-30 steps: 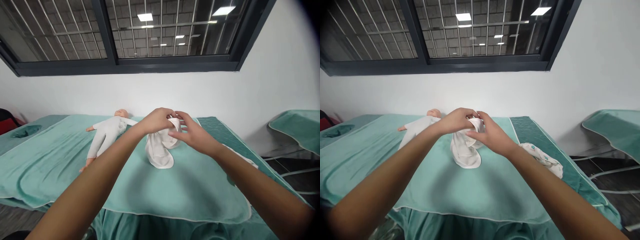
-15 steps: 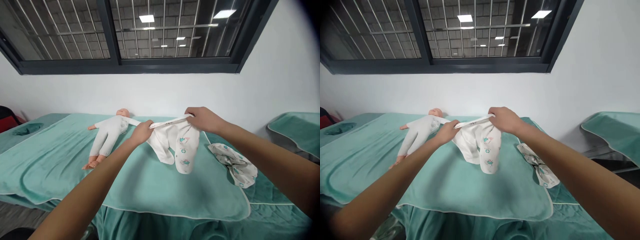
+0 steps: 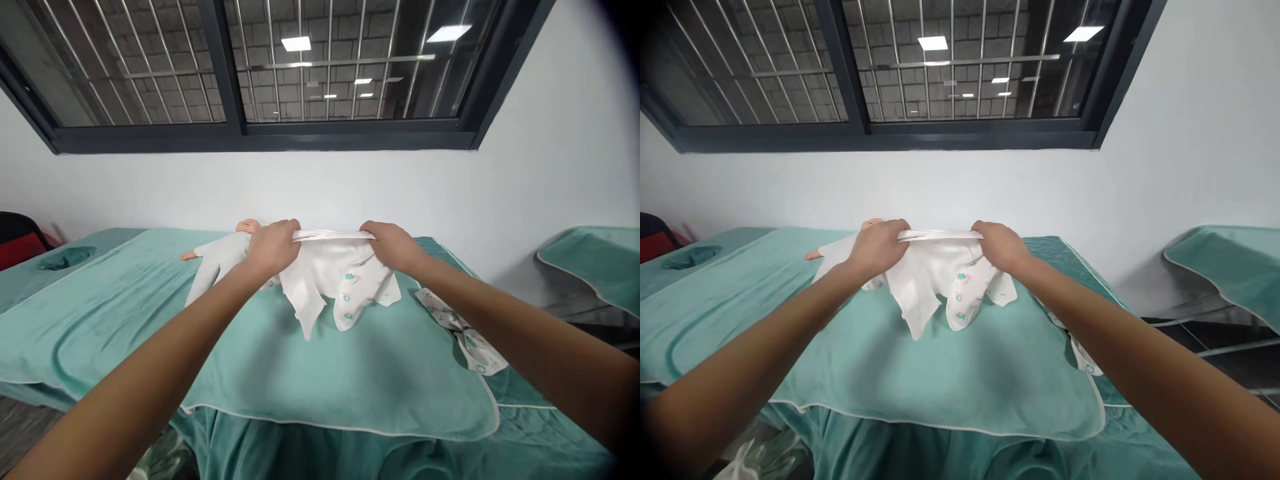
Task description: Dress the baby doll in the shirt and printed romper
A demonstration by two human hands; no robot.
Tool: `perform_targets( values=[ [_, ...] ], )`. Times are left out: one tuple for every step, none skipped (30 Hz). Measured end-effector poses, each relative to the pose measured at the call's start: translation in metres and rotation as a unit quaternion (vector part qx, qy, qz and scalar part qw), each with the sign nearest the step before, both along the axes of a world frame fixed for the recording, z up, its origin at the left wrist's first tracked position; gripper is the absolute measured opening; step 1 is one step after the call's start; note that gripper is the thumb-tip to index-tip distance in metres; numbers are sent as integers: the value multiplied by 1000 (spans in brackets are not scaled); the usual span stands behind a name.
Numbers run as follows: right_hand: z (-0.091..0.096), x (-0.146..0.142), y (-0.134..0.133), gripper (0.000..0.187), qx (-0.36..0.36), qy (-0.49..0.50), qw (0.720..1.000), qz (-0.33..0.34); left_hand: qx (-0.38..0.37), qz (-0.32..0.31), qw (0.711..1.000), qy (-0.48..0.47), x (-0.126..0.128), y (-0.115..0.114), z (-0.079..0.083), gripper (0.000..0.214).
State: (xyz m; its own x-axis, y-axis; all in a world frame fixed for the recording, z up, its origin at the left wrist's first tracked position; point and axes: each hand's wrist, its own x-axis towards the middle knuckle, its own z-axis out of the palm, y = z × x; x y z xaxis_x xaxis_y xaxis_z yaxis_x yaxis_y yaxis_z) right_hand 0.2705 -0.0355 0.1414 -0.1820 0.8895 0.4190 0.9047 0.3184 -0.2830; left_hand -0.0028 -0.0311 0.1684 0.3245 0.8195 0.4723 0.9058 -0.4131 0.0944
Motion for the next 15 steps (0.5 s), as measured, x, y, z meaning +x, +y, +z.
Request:
perform_targets(
  values=[
    [4, 9, 1, 34, 1, -23, 1000, -8, 3, 11, 1000, 1, -6, 3, 0, 22],
    [6, 17, 1, 35, 0, -32, 999, -10, 3, 21, 1000, -8, -11, 6, -1, 21],
    [8, 24, 0, 35, -4, -25, 1000, -9, -3, 28, 999, -24, -15, 8, -2, 21],
    [10, 30, -3, 34, -11, -6, 1000, -8, -15, 29, 998, -46, -19, 9, -3, 21],
    [11, 35, -6, 33, -20, 20, 1000, -8, -33, 22, 997, -71, -23, 10, -4, 21],
    [11, 39, -10, 32, -31, 46, 998, -11, -57, 9, 994, -95, -27, 10, -5, 21],
    [11, 44, -14, 30, -41, 70, 997, -18, -86, -4, 989, -117, -31, 9, -4, 23],
    [11, 48, -17, 29, -54, 89, 994, -27, -124, -18, 983, -134, -36, 9, -4, 25],
    [11, 52, -20, 28, -69, 106, 991, -35, -170, -27, 975, -143, -41, 9, -2, 30],
    [11, 57, -22, 27, -86, 118, 988, -43, -221, -31, 964, -144, -47, 9, -1, 36],
    [11, 61, -22, 27, -102, 124, 986, -52, -270, -28, 953, -137, -52, 11, 0, 43],
    [10, 64, -20, 27, -117, 122, 984, -60, -311, -17, 942, -122, -56, 14, -1, 49],
    [8, 67, -15, 27, -131, 111, 983, -67, -340, -3, 935, -103, -59, 19, -3, 55],
    [5, 68, -9, 28, -146, 84, 983, -73, -355, 13, 932, -80, -61, 25, -7, 60],
    [-1, 69, -1, 27, -161, 47, 983, -79, -356, 32, 933, -55, -61, 32, -14, 63]
  ],
)
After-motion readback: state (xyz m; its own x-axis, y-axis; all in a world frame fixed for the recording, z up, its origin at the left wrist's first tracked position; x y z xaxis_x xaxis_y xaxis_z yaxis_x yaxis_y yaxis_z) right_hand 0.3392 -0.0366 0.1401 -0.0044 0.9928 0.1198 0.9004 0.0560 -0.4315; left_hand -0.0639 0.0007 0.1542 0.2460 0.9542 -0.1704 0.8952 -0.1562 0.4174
